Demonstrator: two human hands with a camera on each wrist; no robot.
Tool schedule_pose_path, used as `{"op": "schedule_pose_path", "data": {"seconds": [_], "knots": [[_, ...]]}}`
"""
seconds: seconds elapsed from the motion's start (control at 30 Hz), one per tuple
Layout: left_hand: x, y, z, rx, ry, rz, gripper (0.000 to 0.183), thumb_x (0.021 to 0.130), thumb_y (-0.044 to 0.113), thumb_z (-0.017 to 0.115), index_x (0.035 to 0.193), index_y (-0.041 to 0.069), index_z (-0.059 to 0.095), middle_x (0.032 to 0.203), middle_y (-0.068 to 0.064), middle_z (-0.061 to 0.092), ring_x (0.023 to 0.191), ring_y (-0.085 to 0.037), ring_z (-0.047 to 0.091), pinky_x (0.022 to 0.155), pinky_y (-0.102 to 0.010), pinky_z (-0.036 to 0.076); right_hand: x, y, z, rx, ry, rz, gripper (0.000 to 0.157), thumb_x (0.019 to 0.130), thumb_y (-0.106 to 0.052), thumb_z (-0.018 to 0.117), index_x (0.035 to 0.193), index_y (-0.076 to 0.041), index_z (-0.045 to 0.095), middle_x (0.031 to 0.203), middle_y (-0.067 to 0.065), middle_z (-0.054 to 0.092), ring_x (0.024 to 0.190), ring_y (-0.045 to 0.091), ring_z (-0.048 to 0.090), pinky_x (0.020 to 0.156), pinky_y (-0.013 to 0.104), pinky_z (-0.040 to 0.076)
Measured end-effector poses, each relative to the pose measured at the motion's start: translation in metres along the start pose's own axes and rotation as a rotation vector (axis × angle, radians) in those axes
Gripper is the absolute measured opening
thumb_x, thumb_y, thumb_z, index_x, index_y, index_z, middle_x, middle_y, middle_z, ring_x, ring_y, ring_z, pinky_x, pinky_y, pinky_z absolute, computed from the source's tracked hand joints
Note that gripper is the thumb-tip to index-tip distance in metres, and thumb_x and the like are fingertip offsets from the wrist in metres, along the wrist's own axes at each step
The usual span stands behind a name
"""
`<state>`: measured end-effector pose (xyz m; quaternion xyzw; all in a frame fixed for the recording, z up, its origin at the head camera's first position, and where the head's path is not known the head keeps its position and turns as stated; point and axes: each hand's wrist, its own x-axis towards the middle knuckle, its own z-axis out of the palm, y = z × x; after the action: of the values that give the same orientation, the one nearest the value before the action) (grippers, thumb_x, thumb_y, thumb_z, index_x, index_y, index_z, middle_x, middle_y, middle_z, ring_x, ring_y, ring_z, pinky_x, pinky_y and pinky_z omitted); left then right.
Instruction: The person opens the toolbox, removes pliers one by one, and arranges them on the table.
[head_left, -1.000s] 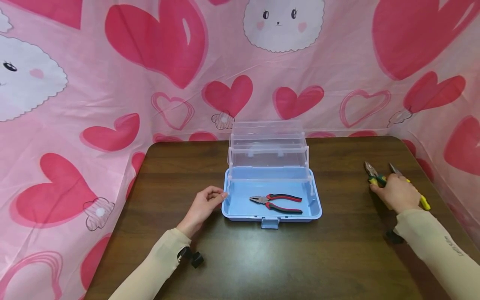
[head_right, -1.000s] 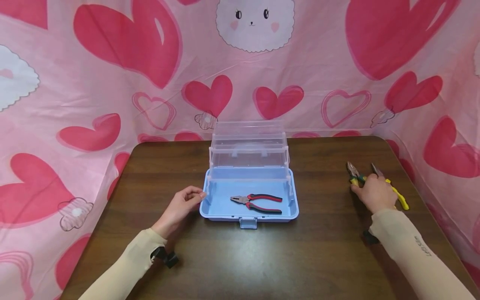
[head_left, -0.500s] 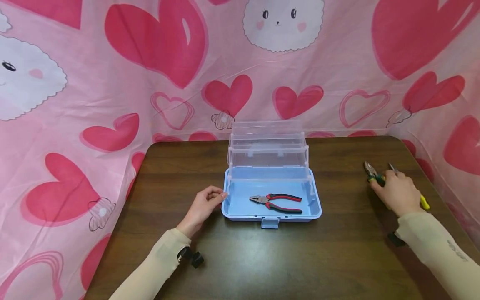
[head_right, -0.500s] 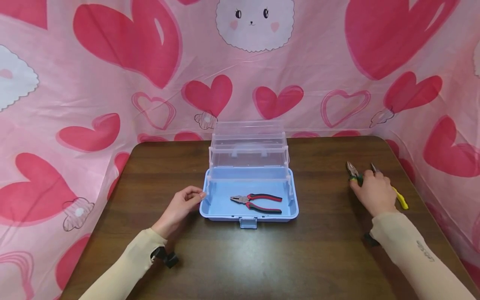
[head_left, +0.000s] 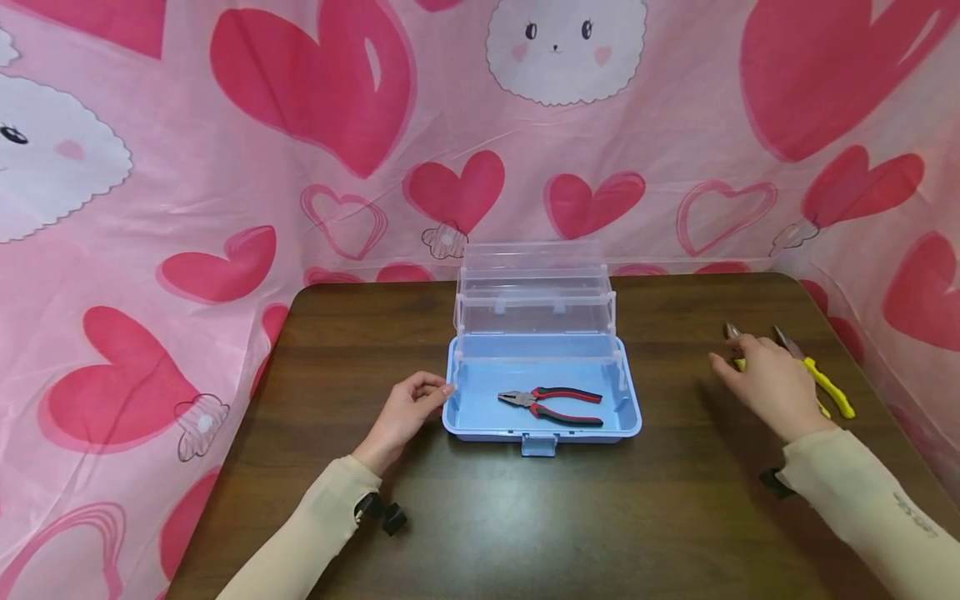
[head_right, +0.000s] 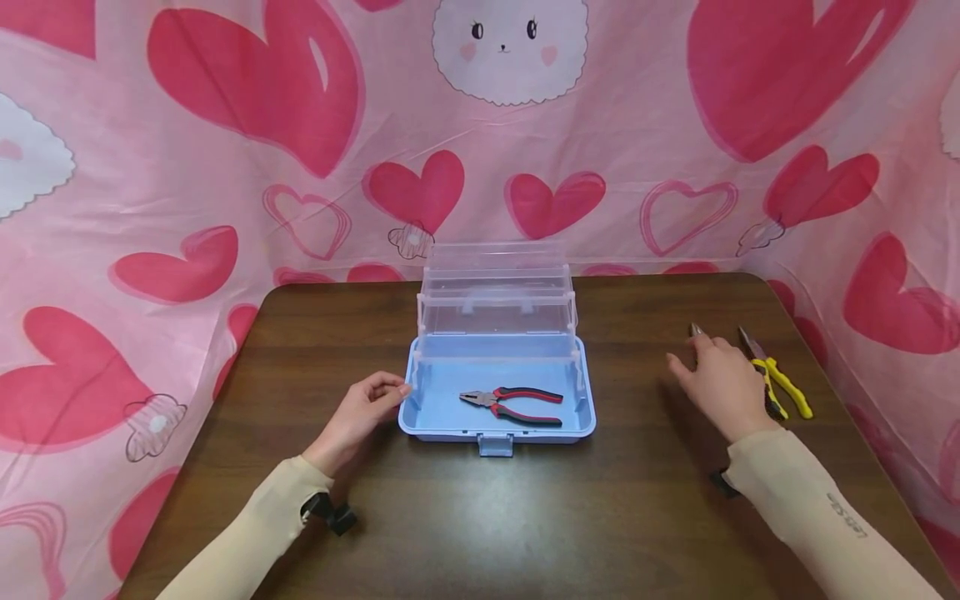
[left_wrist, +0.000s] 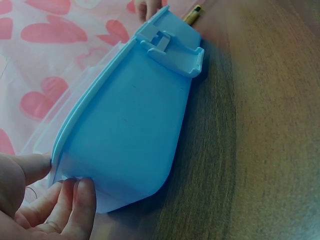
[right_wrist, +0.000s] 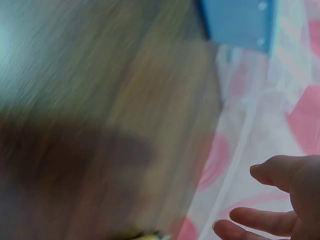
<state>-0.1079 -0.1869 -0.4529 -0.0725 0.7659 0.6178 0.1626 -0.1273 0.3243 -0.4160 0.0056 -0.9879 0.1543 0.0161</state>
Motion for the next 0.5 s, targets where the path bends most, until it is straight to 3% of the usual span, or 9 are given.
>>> {"op": "schedule_pose_path", "data": {"seconds": [0.17, 0.5], "knots": [[0.001, -0.002, 0.001, 0.004, 0.007, 0.005, 0.03, 0.101, 0.023, 0.071, 0.12, 0.0, 0.066, 0.107, -0.016, 0.07, 0.09, -0.018, 0.065, 0.093, -0.041, 0.059, -0.003, -0.025, -0.005, 0.054, -0.05, -0.033, 0.054, 0.101, -0.037, 0.066, 0.127, 0.009, 0.061, 0.127, 0.039, 0.06, 0.109, 0.057, 0.059, 0.085, 0.073, 0.048], [0.002, -0.001, 0.001, 0.018, 0.01, -0.002, 0.03, 0.101, 0.024, 0.071, 0.12, 0.001, 0.066, 0.106, -0.015, 0.071, 0.091, -0.02, 0.066, 0.093, -0.04, 0.059, -0.013, -0.08, -0.013, 0.071, -0.026, -0.159, 0.047, 0.095, -0.032, 0.076, 0.124, 0.004, 0.066, 0.12, 0.03, 0.066, 0.106, 0.048, 0.062, 0.085, 0.067, 0.052]]}}
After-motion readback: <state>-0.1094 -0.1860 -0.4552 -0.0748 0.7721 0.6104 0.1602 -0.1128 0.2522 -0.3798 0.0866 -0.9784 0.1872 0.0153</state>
